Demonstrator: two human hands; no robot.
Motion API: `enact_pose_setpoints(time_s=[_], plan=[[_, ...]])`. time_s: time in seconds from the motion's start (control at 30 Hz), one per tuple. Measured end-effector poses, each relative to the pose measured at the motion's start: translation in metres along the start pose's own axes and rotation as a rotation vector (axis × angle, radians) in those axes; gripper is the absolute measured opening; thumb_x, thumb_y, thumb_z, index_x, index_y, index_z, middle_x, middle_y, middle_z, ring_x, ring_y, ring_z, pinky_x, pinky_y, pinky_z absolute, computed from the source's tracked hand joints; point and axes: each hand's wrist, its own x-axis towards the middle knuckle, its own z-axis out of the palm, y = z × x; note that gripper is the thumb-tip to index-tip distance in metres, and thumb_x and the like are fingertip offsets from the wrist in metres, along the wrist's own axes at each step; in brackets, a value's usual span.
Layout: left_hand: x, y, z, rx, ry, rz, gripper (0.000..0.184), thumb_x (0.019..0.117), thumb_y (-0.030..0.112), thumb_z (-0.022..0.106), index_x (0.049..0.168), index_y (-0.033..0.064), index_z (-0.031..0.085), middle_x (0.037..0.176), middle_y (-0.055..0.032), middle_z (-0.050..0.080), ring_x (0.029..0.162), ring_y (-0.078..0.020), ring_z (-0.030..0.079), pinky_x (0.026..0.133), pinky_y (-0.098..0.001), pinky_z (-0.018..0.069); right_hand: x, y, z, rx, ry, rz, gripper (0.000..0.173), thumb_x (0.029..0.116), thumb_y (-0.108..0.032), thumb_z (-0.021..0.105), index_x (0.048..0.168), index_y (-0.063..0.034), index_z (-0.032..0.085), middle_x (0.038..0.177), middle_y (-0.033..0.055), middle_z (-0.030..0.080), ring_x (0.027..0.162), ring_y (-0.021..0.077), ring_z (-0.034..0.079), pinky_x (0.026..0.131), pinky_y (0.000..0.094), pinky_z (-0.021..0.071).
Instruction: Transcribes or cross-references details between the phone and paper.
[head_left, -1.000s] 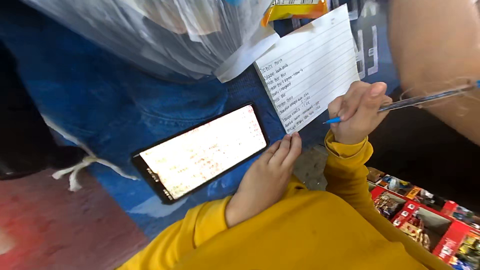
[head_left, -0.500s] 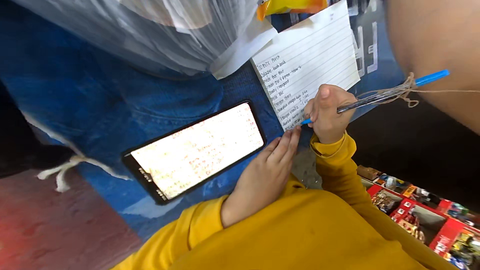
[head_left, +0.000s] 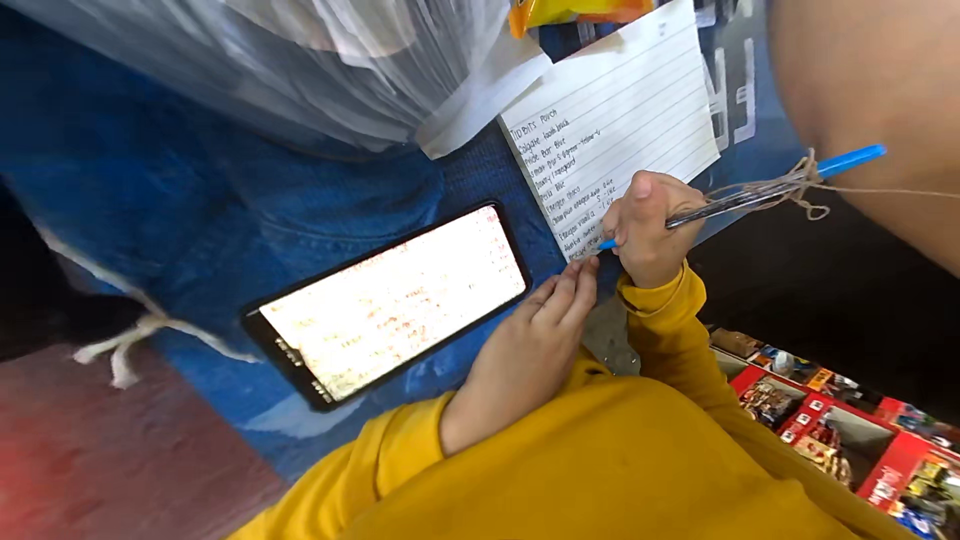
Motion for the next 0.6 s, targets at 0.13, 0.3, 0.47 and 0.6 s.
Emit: enact_pose_setpoints(time_s=[0.13, 0.3, 0.47, 0.6], plan=[[-0.0008, 0.0003, 0.0000, 0.001, -0.007, 0.002, 0.037, 0.0973, -0.006, 0.047, 0.133, -0.0079, 0.058, 0.142, -0.0190, 0.060, 0.123, -0.0268, 0.065, 0.099, -0.0309, 0.0505, -0.0012, 0.0001, 0.0003, -0.017, -0.006, -0.013, 0.046, 0.1024, -0.015, 0.052, 0.058, -0.0172, 0.042, 0.052, -0.0129, 0.043, 0.048, -0.0073, 0.044, 0.047, 0.0110, 0.0373], [-0.0001, 0.0004, -0.0003, 0.005, -0.006, -0.003, 0.037, 0.0966, -0.007, 0.048, 0.132, -0.0078, 0.059, 0.142, -0.0189, 0.060, 0.123, -0.0264, 0.065, 0.098, -0.0306, 0.0510, -0.0012, -0.0007, 0.0015, -0.009, 0.052, 0.023, 0.043, 0.1025, -0.015, 0.052, 0.060, -0.0201, 0.045, 0.053, -0.0158, 0.045, 0.047, -0.0086, 0.046, 0.046, 0.0103, 0.0390], [0.0000, 0.0008, -0.0014, -0.026, -0.009, -0.020, 0.039, 0.0960, -0.007, 0.049, 0.134, -0.0072, 0.058, 0.141, -0.0193, 0.060, 0.121, -0.0267, 0.066, 0.096, -0.0307, 0.0519, -0.0013, 0.0015, 0.0008, -0.029, 0.050, 0.004, 0.045, 0.1033, -0.019, 0.052, 0.059, -0.0201, 0.044, 0.052, -0.0153, 0.044, 0.047, -0.0080, 0.045, 0.046, 0.0115, 0.0393], [-0.0004, 0.0009, -0.0004, -0.016, -0.015, -0.002, 0.036, 0.0973, -0.006, 0.047, 0.131, -0.0078, 0.059, 0.143, -0.0188, 0.058, 0.124, -0.0264, 0.064, 0.100, -0.0307, 0.0502, -0.0010, 0.0014, -0.0020, 0.009, 0.027, 0.020, 0.044, 0.1039, -0.019, 0.052, 0.060, -0.0209, 0.045, 0.054, -0.0162, 0.044, 0.049, -0.0086, 0.045, 0.047, 0.0104, 0.0384]])
